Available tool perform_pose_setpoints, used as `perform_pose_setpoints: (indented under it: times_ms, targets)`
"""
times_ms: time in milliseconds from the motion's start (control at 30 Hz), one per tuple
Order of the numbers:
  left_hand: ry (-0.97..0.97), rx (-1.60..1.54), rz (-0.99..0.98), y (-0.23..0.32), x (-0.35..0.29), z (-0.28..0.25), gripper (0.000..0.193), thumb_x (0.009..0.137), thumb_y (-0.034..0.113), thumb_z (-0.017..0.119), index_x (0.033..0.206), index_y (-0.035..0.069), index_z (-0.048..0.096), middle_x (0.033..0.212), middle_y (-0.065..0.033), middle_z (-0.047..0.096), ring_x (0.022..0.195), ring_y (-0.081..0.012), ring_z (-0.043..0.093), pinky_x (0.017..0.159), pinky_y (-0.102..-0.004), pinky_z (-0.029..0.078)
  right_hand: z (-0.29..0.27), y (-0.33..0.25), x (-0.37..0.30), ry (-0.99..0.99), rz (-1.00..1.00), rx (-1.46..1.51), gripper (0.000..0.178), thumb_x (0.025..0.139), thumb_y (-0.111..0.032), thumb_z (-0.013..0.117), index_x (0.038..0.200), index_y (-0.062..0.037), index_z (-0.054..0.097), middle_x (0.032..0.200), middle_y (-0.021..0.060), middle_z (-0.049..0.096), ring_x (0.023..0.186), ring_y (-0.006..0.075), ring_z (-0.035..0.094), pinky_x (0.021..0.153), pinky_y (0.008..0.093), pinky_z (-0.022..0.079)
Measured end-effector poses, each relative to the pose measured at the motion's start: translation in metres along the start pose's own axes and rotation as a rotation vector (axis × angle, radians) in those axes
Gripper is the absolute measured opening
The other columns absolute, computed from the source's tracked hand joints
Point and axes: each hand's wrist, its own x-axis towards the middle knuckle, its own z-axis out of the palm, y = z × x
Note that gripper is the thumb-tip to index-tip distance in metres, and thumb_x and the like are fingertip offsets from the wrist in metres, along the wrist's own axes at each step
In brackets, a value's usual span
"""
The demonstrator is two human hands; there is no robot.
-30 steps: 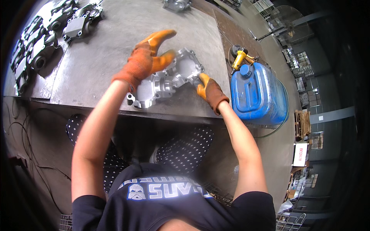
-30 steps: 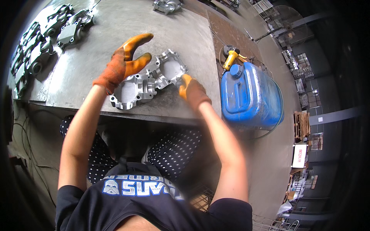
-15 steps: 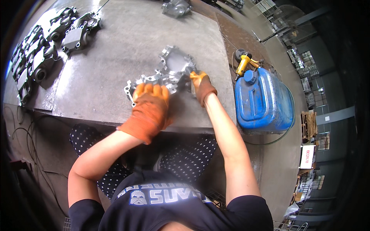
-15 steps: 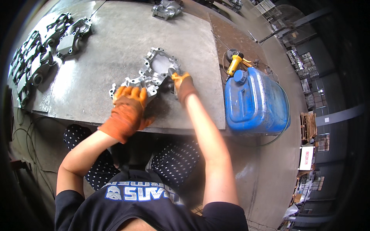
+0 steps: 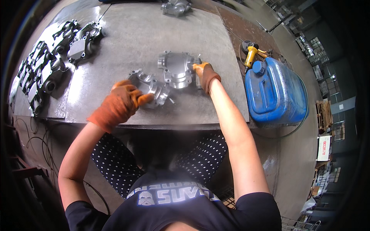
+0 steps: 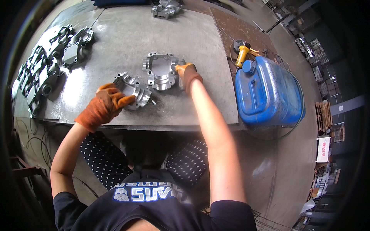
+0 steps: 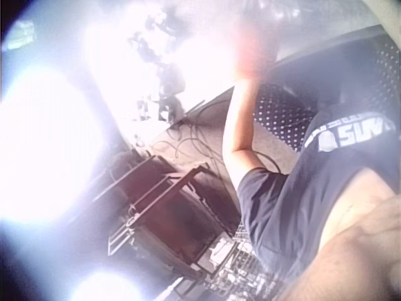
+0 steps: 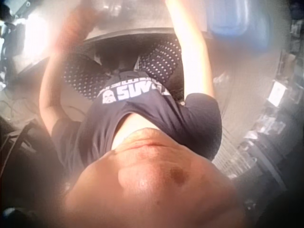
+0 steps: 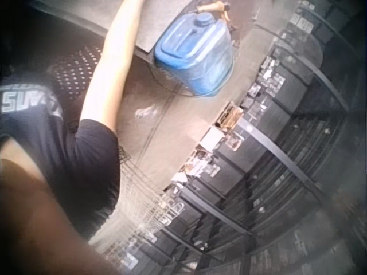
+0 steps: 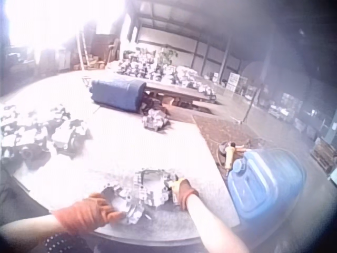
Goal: The person picks up and turns over metal components on a metal table, using their hands to check the surfaces.
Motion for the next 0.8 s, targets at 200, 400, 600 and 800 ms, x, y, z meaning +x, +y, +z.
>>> perform_pose_setpoints:
  times_ms: [200, 400, 600, 800]
  targets:
    - [0.067, -0.177, -0.043, 0.040, 0.032, -0.020, 0.051, 0.072, 0.024, 0.076, 0.121, 0.016, 0.064, 0.108, -0.0052, 0.068, 0.106, -0.0273, 0.064, 0.100, -0.0428, 0.046, -0.027, 0.062, 0.037, 0.152, -0.174, -0.188, 0.043, 0.093, -0.032, 0.058, 0.126, -0.0044, 0.060, 0.113, 0.0199, 0.070, 0.100, 0.0388, 0.067, 0.090, 0.0434, 0.051]
    - [0.245, -0.050, -0.122, 0.011, 0.106, 0.026, 0.073, 0.073, 0.044, 0.078, 0.133, 0.008, 0.058, 0.132, -0.0139, 0.061, 0.130, -0.0328, 0.053, 0.114, -0.0447, 0.036, -0.025, 0.004, -0.025, 0.340, -0.515, -1.036, 0.027, 0.088, -0.026, 0.063, 0.114, -0.0184, 0.067, 0.108, 0.0112, 0.074, 0.102, 0.0323, 0.070, 0.086, 0.0425, 0.054]
    - [-0.216, -0.072, -0.342, 0.018, 0.156, 0.050, 0.081, 0.063, 0.060, 0.079, 0.126, 0.012, 0.063, 0.130, -0.0099, 0.061, 0.130, -0.0314, 0.052, 0.115, -0.0510, 0.031, -0.028, -0.020, -0.020, 0.369, -0.651, -1.482, 0.015, 0.088, -0.017, 0.061, 0.102, -0.0190, 0.068, 0.101, 0.0058, 0.075, 0.093, 0.0252, 0.073, 0.077, 0.0399, 0.053]
    - [-0.203, -0.114, -0.438, 0.033, 0.158, 0.041, 0.059, 0.065, 0.050, 0.081, 0.111, 0.014, 0.070, 0.118, -0.0081, 0.062, 0.118, -0.0296, 0.057, 0.108, -0.0534, 0.036, -0.010, 0.008, 0.004, 0.547, -0.697, -1.436, 0.014, 0.090, -0.018, 0.058, 0.101, -0.0137, 0.065, 0.090, 0.0059, 0.074, 0.082, 0.0267, 0.073, 0.072, 0.0401, 0.052]
